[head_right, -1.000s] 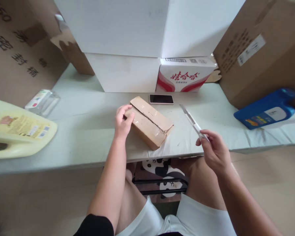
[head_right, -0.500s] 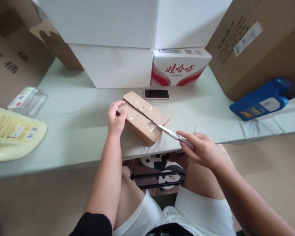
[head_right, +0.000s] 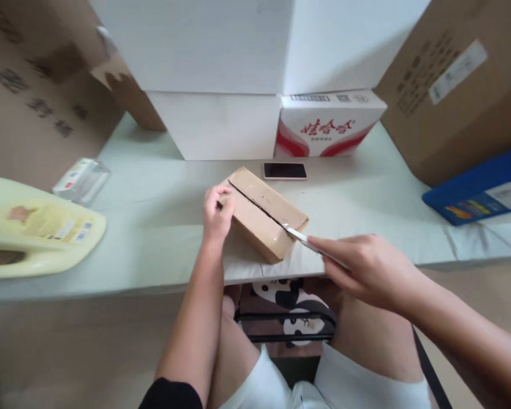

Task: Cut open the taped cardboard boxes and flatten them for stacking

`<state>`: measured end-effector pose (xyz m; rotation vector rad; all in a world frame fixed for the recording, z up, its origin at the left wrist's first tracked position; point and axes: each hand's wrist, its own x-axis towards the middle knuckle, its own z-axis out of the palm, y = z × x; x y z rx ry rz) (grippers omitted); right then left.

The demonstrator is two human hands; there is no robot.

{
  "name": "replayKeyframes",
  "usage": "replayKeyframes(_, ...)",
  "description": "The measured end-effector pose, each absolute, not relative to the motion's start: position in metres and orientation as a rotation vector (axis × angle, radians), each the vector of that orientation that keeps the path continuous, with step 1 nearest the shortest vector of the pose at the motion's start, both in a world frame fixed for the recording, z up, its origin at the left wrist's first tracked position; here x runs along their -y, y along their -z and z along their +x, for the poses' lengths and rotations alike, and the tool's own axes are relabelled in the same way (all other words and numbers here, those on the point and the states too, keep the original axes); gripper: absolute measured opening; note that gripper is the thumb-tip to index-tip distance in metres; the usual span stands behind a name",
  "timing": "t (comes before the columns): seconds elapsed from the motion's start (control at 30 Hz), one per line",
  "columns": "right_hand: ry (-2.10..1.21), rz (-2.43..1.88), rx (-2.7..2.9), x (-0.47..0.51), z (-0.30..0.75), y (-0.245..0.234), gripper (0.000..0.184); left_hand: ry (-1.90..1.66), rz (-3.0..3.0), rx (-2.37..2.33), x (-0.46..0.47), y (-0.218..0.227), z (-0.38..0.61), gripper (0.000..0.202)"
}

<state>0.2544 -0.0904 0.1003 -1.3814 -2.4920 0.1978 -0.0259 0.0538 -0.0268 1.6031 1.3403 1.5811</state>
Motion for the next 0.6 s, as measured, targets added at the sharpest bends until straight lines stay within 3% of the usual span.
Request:
replayKeyframes(0.13, -0.331, -1.407, 2.107, 0.112, 0.294, -0.08, 0.035, -1.548, 1.577, -1.343, -0.055, 0.028, -0.028, 0.011)
replayKeyframes(0.27, -0.307, -1.8, 1.609, 0.101, 0.315, -0.019, 0.051, -1.562, 1.483, -1.318, -0.058, 0.03, -0.028, 0.014)
replayKeyframes(0.43, -0.276, -2.385, 1.596, 0.053, 0.311, 0.038, 0.056, -1.56, 1.404, -1.276, -0.064, 0.037, -0.031, 0.017)
replayKeyframes(0.6, 0.048, -2.242, 1.602, 0.049, 0.299, 0.046, 0.057, -1.636, 1.24, -1.281, -0.071, 0.051, -0.055, 0.026)
